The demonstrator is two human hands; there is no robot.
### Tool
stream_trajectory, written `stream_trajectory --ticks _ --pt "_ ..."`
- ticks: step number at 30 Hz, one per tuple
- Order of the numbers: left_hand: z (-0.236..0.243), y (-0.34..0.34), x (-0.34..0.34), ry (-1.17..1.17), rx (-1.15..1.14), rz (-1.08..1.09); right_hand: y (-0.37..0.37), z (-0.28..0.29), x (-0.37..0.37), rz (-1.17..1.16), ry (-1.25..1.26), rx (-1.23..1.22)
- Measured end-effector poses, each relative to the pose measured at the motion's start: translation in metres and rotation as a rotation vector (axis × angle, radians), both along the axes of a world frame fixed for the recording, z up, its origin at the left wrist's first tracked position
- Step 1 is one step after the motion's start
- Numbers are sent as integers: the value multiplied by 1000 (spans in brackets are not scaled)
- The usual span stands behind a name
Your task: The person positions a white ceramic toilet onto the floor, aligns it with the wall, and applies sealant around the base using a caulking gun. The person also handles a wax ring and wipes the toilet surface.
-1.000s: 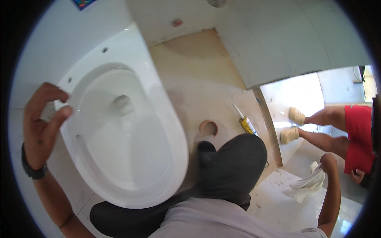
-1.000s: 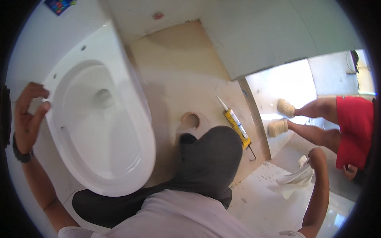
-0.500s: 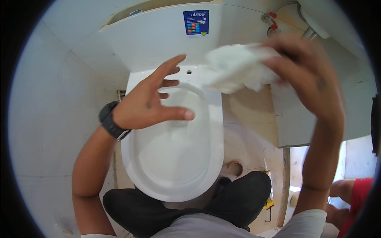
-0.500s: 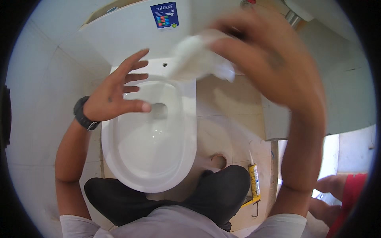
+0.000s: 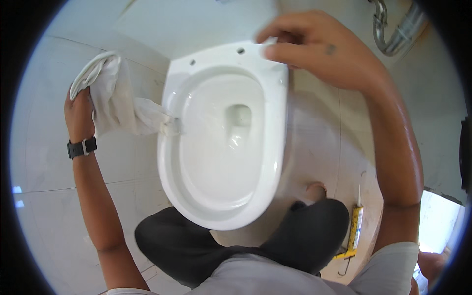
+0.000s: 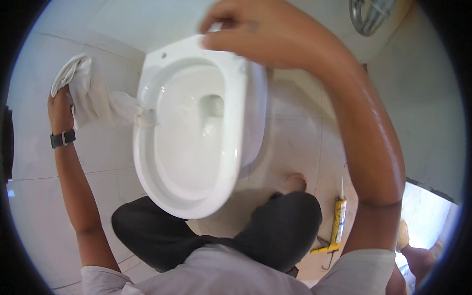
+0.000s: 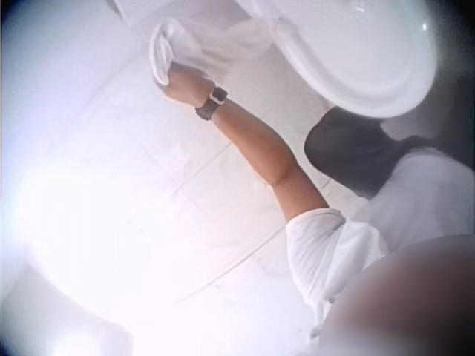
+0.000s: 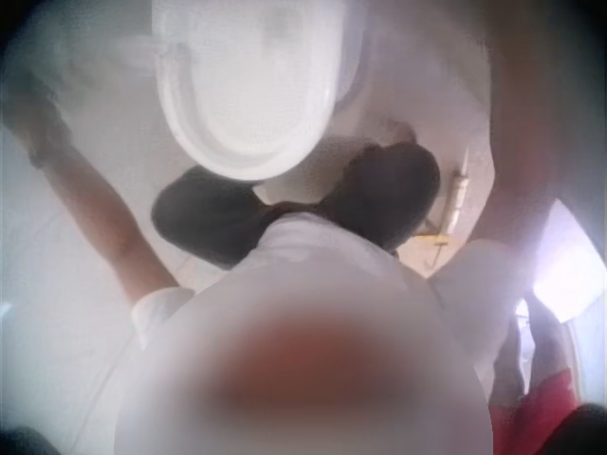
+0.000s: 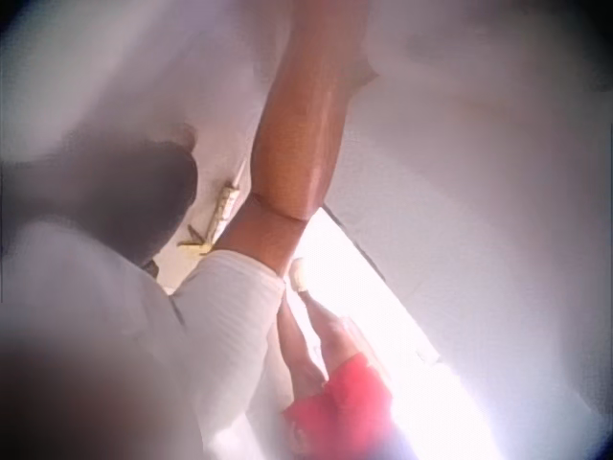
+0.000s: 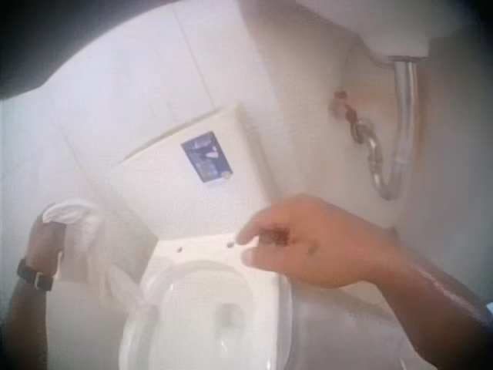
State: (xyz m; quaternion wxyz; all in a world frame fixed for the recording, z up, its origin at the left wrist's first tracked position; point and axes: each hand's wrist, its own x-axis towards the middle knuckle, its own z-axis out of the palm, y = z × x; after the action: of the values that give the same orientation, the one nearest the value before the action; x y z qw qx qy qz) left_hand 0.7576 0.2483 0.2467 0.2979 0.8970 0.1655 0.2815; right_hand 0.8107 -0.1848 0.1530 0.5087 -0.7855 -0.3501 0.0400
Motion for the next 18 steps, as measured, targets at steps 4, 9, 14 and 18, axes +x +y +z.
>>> stream_trajectory --ticks 4,9,14,18 --pt "-97 -5 32 179 569 -306 -101 -75 -48 -260 262 -93" --pt "-181 7 13 429 613 -677 -164 -168 -174 -575 690 -262" --pt "-141 30 19 386 784 -630 -139 -264 -273 -720 628 -514" --pt "-118 -4 8 211 1000 -684 -119 -317 -290 -793 542 -545"
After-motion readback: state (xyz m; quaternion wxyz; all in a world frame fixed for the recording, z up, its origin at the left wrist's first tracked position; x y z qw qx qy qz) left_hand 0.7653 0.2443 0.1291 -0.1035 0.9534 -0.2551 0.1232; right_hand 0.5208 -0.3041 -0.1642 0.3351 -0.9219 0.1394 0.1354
